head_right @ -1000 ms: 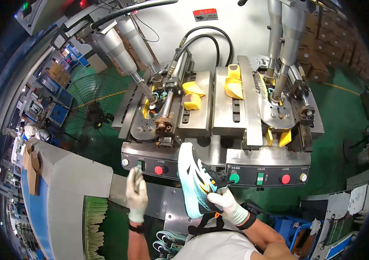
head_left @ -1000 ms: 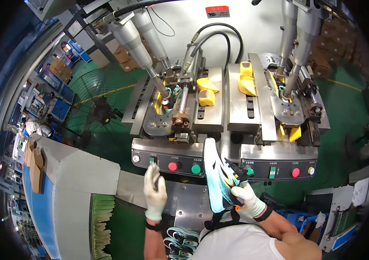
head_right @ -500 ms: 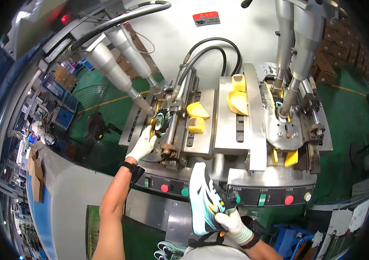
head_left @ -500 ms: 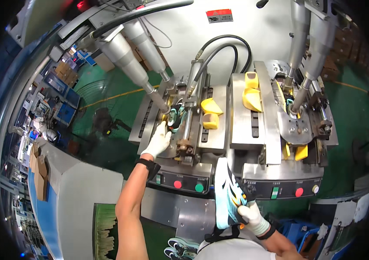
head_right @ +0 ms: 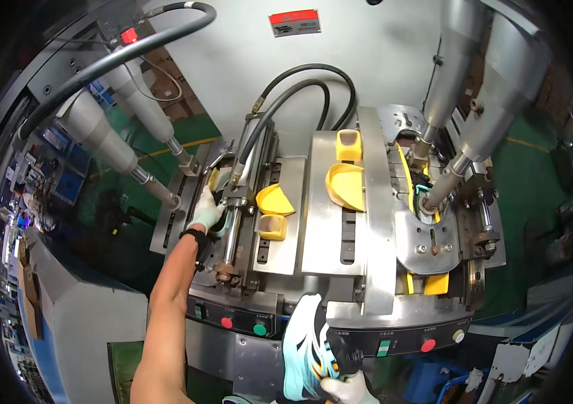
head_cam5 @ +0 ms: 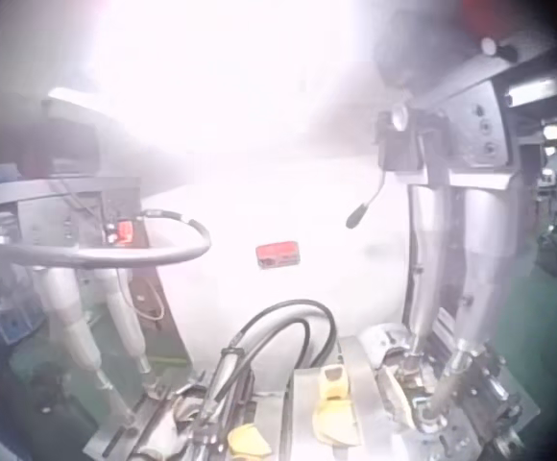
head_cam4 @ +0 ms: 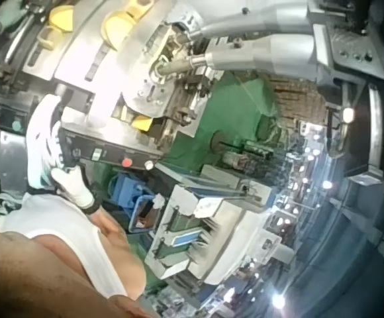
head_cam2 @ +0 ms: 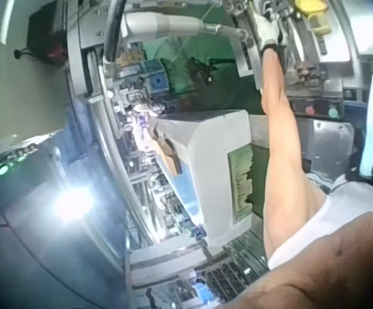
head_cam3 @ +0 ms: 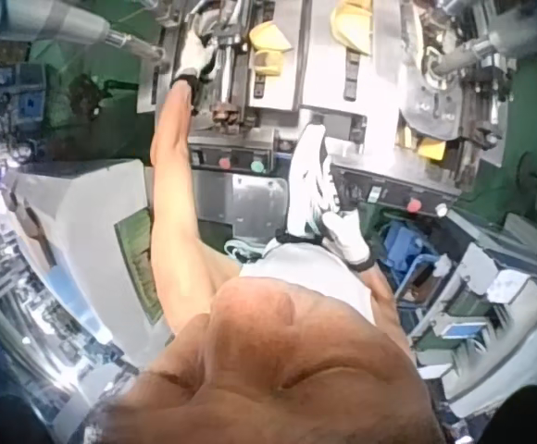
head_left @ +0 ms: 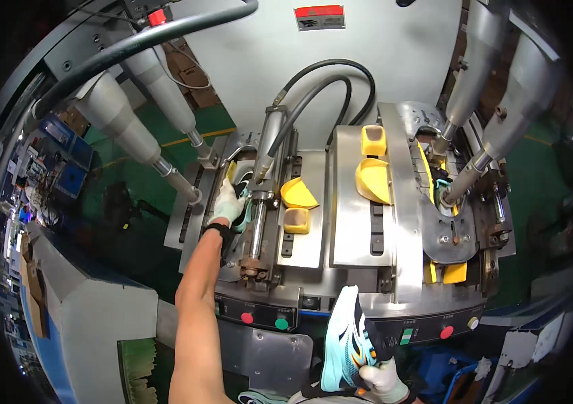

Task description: Placing shoes into a heat-setting machine and onto a conveyor belt for processing.

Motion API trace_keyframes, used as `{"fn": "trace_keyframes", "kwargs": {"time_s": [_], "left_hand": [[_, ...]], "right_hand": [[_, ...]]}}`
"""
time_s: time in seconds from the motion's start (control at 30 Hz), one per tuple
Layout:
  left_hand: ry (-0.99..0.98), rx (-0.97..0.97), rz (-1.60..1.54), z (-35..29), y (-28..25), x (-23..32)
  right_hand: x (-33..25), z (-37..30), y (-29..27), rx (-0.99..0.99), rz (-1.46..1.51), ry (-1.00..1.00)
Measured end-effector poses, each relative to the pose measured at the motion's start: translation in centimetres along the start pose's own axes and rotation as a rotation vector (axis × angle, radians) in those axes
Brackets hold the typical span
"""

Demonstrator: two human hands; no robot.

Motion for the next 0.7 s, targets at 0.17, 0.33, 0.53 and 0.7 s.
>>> {"fn": "trace_keyframes", "kwargs": {"time_s": [0.17,0.33,0.53,0.7], "left_hand": [[0.009,-0.031,-0.023,-2.9,-6.3,2.0],[0.185,0.348,-0.385,-16.6,-15.7,-1.1],[-0.137,0.464,-0.846,-39.4,-13.6,-8.3],[-0.590,0.424,-0.700,-55.2,-2.2,-13.2]], "right_hand": [[0.6,2.5,1.3,0.007,0.058,0.023],[1.1,4.7,4.1,-0.104,-0.071,0.016],[2.2,15.0,17.6,-0.252,-0.113,-0.069],[4.9,32.5,26.8,-0.189,-0.367,-0.019]]}}
Point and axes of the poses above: each hand's wrist, its own z-axis towards the middle knuckle, its own y-axis out of the palm, x = y × z, the point moved 5 cm from there along z, towards the middle knuckle, and after that the axes turned 3 degrees about z, right-handed, at the moved point
